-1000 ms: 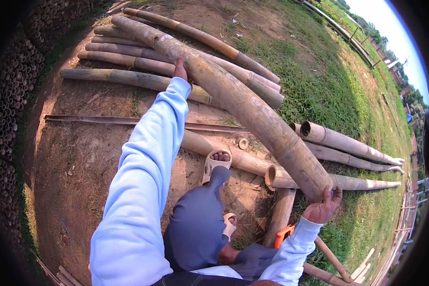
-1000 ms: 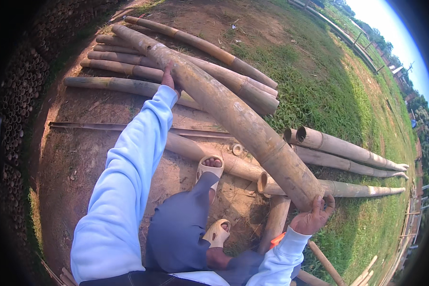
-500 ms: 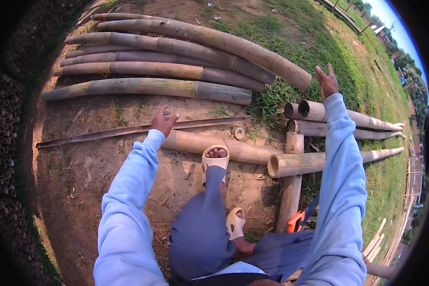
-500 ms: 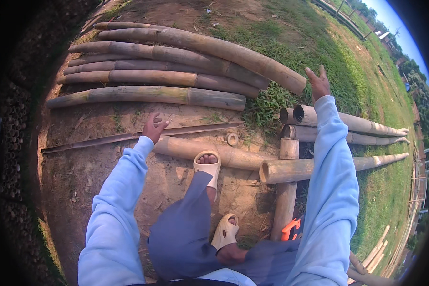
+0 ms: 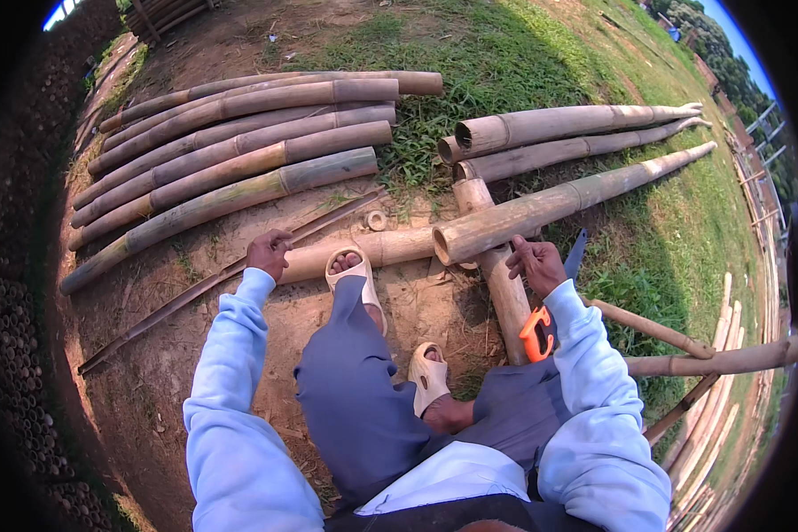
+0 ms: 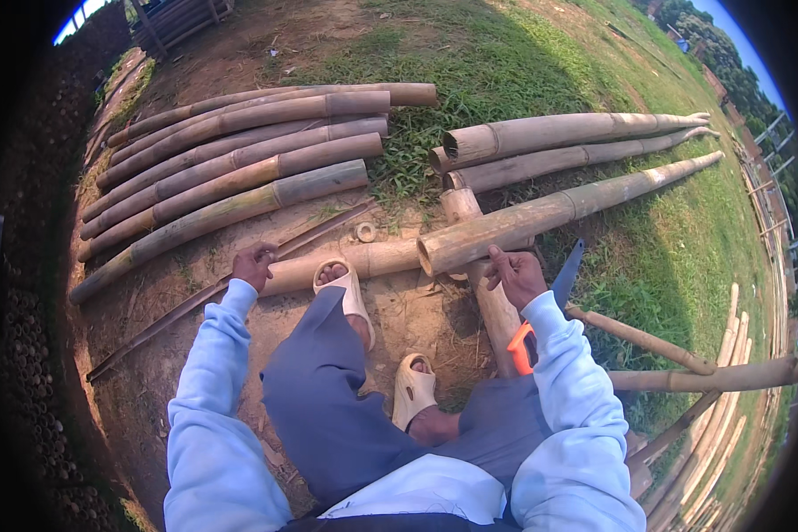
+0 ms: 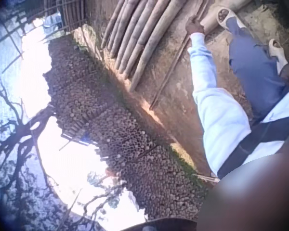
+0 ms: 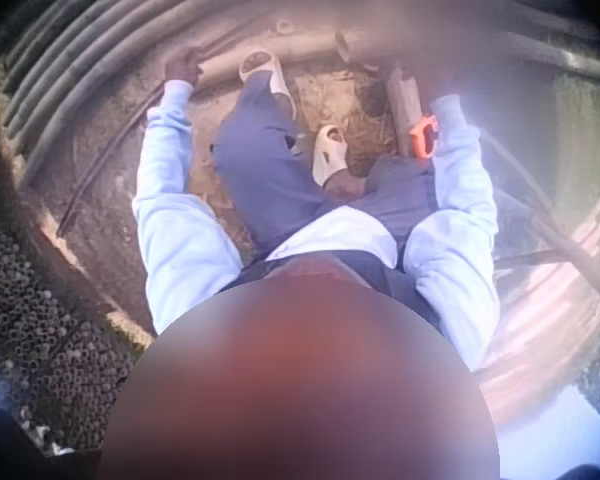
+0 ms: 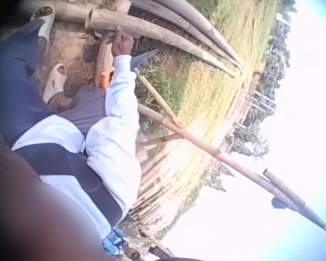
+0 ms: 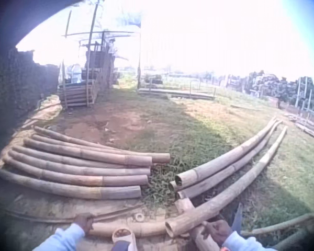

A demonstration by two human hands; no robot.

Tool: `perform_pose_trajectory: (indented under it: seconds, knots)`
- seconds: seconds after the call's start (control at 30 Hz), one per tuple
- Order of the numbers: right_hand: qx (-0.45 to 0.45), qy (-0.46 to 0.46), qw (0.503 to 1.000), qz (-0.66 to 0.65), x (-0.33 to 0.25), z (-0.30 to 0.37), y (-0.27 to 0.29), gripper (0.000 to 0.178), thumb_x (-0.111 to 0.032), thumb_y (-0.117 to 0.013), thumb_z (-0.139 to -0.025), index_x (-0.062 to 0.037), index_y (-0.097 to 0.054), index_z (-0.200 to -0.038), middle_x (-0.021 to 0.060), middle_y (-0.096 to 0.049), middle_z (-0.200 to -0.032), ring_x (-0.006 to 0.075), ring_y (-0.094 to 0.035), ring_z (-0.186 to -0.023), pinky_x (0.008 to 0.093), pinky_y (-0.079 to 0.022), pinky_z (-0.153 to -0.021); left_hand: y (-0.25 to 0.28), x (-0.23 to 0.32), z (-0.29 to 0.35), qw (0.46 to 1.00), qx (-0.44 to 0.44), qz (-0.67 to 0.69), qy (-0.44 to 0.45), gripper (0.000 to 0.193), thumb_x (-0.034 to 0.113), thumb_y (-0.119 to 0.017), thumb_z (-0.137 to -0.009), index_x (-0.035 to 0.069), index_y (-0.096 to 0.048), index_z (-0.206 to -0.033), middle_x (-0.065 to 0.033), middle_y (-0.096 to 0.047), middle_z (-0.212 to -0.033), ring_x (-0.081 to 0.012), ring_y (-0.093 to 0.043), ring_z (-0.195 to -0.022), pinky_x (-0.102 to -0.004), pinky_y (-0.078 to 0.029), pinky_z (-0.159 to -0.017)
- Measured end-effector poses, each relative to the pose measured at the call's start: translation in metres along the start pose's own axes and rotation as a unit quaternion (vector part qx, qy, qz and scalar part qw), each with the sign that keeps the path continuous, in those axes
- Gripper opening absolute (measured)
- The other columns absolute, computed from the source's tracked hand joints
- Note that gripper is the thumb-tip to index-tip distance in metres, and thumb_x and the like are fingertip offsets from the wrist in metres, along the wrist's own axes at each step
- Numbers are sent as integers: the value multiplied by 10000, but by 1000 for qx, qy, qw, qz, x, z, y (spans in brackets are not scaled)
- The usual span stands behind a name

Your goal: The person sits on the ground and uses a hand saw to cut bamboo poles into shorter sections. They repeatedly position a pole on a support, saw through it, and move the cut piece aside.

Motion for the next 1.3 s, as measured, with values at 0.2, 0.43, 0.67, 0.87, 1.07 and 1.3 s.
perform_pose_trajectory:
  seconds: [0.2, 0.43, 0.67, 0.87, 1.07, 1.3]
  knots:
    - [159, 29, 981, 102, 71, 100, 42, 296, 20, -474, -882, -49, -576, -1151, 155, -657, -840, 285, -682, -794, 379, -525, -752, -48, 116, -10, 960, -5, -240, -148, 191, 173, -697, -884, 46, -695, -1027, -99, -647, -726, -277, -656, -731, -402, -513, -720]
    - [250, 29, 959, 131, 141, 172, 65, 193, -151, -676, -877, -22, -687, -1020, 128, -661, -997, 320, -639, -841, 405, -522, -792, -122, 293, -8, 885, -97, -304, -339, 557, 91, -793, -743, 90, -567, -1252, -141, -578, -1127, -312, -618, -997, -412, -516, -897]
    - [314, 82, 935, 139, 147, 181, 60, 264, -230, -685, -907, -10, -672, -1053, 138, -675, -1018, 317, -672, -898, 413, -532, -815, -244, 368, -33, 819, -166, -387, -390, 643, 192, -787, -776, 75, -508, -1343, -175, -605, -1247, -374, -597, -1160, -446, -483, -1007]
    - [315, 52, 942, 102, 164, 165, 59, 310, -285, -685, -921, -8, -681, -1061, 136, -670, -959, 274, -687, -782, 379, -555, -726, -357, 323, -38, 836, -257, -390, -290, 897, 484, -851, -694, 26, -475, -1368, -217, -624, -1280, -383, -602, -1190, -435, -481, -1021]
    - [277, -10, 958, 65, 180, 158, 59, 389, -336, -691, -913, -30, -663, -1150, 137, -708, -880, 293, -702, -765, 400, -562, -713, -418, 292, -38, 837, -285, -394, -250, 1119, 662, -853, -570, -62, -468, -1331, -280, -579, -1294, -393, -583, -1211, -430, -469, -1045]
    - [263, -24, 963, 45, 176, 149, 62, 374, -249, -718, -897, -25, -642, -1187, 132, -710, -912, 245, -711, -765, 363, -572, -712, -446, 274, -64, 834, -286, -410, -233, 1076, 715, -830, -539, -24, -512, -1254, -239, -625, -1228, -363, -622, -1149, -418, -508, -985]
Point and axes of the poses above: each hand's wrist, its own z-axis away from the middle knuckle, its own y-axis out of the back of the hand, x = y × z, the point moved 6 cm from there along -z, towards the middle knuckle
